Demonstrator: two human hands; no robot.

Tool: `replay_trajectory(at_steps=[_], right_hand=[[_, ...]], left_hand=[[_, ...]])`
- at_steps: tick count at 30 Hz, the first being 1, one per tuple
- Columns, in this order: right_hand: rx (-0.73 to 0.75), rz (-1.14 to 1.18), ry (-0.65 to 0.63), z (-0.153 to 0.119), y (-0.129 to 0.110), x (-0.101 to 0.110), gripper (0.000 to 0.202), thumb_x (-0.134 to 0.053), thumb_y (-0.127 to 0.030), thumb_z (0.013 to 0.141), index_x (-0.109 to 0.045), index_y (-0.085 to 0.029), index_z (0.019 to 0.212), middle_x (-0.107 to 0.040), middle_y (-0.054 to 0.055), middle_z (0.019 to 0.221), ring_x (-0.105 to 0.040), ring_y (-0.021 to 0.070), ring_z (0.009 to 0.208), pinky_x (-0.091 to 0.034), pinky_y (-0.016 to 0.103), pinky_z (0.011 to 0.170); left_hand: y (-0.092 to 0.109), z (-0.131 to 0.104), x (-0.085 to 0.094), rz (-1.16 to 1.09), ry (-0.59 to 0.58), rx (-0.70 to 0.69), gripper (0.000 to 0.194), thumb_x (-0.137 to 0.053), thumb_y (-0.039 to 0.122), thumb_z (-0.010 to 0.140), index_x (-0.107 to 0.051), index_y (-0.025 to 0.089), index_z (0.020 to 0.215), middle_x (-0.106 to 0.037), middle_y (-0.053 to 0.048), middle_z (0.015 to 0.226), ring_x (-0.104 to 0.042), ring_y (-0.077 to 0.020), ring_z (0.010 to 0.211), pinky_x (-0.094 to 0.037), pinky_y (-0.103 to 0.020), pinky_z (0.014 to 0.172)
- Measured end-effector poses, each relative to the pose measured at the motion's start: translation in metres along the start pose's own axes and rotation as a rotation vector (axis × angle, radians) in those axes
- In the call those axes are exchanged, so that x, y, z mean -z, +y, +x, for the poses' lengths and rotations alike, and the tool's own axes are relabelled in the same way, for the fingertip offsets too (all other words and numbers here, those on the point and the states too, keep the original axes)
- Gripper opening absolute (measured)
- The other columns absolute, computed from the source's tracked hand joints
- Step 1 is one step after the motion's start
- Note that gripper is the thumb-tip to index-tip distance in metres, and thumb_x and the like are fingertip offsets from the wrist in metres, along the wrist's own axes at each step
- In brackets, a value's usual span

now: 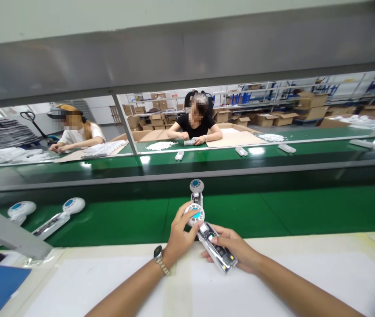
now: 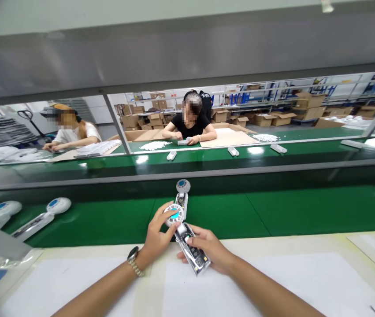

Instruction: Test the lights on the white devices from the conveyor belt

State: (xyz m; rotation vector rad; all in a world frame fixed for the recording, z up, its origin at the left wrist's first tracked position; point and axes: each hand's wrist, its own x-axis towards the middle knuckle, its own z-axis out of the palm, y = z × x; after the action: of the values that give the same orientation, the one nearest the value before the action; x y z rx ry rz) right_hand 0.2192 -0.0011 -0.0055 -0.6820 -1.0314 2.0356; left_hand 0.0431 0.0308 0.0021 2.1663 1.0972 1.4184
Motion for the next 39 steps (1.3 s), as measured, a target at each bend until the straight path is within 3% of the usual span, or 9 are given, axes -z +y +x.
replay_trajectory(at_steps=[7,15,25,39], right_hand=[[0.052,-0.108,-0.034,-0.0020,0.0026,0.0022,0.048,-0.064,-0.030,0.074,-0.046,-0.024,0.119,-0.060,0.004,0.087,-0.064,0.0216,0.076,-0.051,0.038,0.068],[0.093,-0.216,-0.041,-0.0056,0.0013,-0.0006,0.046,-0.059,-0.036,0.079,-0.041,-0.025,0.120,-0.055,0.006,0.099,-0.061,0.0222,0.085,-0.050,0.039,0.072],[0.100,-0.187,-0.074,-0.0061,0.0002,-0.0003,0.048,-0.059,-0.037,0.079,-0.040,-0.025,0.121,-0.055,0.007,0.101,-0.060,0.0244,0.088,-0.049,0.040,0.074],[0.079,-0.177,0.013,-0.0043,0.0026,-0.0028,0.056,-0.063,-0.034,0.075,-0.039,-0.026,0.125,-0.057,0.008,0.106,-0.064,0.0200,0.078,-0.051,0.034,0.066]], left_hand=[[0.0039,0.0014,0.0007,0.012,-0.066,0.047,0.033,-0.052,0.029,0.081,-0.054,0.022,0.113,-0.034,-0.007,0.136,-0.036,-0.0245,0.122,-0.034,-0.039,0.100],[0.0040,0.0000,0.0012,0.010,-0.114,0.068,0.033,-0.050,0.030,0.084,-0.052,0.024,0.116,-0.028,-0.005,0.140,-0.026,-0.0241,0.128,-0.028,-0.039,0.103],[0.0052,0.0005,0.0021,0.046,-0.126,0.062,0.030,-0.049,0.030,0.084,-0.054,0.026,0.114,-0.031,-0.005,0.138,-0.033,-0.0238,0.124,-0.033,-0.037,0.100],[0.0020,-0.0024,0.0009,0.033,-0.101,0.038,0.031,-0.051,0.028,0.083,-0.054,0.025,0.114,-0.033,-0.007,0.136,-0.038,-0.0225,0.120,-0.036,-0.037,0.098]])
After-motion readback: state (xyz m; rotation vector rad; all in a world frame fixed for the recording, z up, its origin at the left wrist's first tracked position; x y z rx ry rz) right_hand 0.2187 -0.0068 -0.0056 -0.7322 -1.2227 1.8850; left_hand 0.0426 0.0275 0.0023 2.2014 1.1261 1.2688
